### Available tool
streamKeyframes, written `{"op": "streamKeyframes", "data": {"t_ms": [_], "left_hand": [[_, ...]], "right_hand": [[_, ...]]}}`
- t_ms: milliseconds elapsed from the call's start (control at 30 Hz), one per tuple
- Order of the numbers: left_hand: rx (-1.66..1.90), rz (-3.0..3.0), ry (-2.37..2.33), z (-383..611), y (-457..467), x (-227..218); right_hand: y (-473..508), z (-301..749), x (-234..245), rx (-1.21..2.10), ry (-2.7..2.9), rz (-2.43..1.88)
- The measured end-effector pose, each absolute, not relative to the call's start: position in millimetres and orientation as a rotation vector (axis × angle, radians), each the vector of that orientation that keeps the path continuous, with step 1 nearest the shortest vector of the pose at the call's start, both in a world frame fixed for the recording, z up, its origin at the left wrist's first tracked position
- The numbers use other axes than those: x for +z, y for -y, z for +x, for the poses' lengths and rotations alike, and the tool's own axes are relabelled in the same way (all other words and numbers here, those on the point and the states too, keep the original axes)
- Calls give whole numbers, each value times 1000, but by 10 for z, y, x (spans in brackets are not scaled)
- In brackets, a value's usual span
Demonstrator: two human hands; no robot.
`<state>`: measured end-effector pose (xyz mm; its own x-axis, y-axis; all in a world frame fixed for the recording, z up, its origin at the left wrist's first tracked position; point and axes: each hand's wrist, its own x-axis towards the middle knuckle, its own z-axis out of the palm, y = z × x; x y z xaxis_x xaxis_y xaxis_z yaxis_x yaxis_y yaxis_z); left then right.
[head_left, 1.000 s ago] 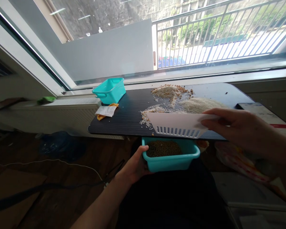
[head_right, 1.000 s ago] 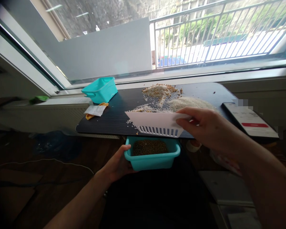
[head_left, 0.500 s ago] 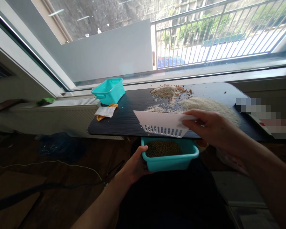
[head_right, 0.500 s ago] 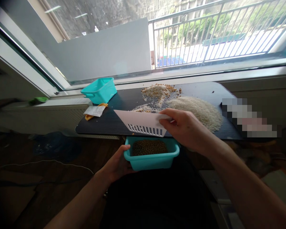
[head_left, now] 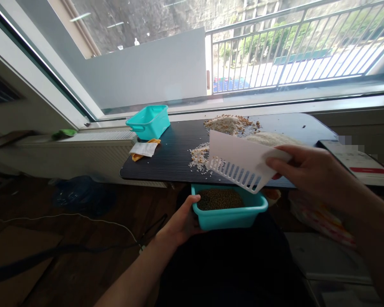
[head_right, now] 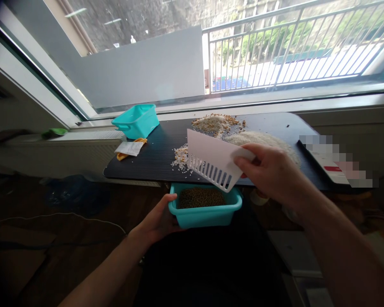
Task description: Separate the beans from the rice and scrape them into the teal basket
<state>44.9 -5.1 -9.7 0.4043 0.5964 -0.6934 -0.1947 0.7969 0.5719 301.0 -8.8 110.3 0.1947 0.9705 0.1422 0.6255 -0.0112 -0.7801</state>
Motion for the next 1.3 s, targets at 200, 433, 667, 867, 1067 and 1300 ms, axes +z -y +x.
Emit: {"op": "streamKeyframes", "data": {"t_ms": [200, 433, 667, 867, 1067, 1300], "left_hand": [[491, 437, -1076, 514, 64, -42], [488, 465, -1076, 526, 37, -70], [477, 443, -1081, 553, 46, -39], [484, 428, -1080, 545, 57, -25], [494, 433, -1058, 533, 60, -69], [479, 454, -1053, 516, 72, -41]], "right_hand": [[35, 2953, 974, 738, 1385, -1776], [-40, 3294, 1035, 298, 1397, -2033], [-84, 3289, 1098, 210, 1533, -1904], [-45, 3278, 1118, 224, 1729, -1791], [25, 3293, 1172, 207, 1721, -1800], [27, 3175, 1172, 268, 1788, -1710]]}}
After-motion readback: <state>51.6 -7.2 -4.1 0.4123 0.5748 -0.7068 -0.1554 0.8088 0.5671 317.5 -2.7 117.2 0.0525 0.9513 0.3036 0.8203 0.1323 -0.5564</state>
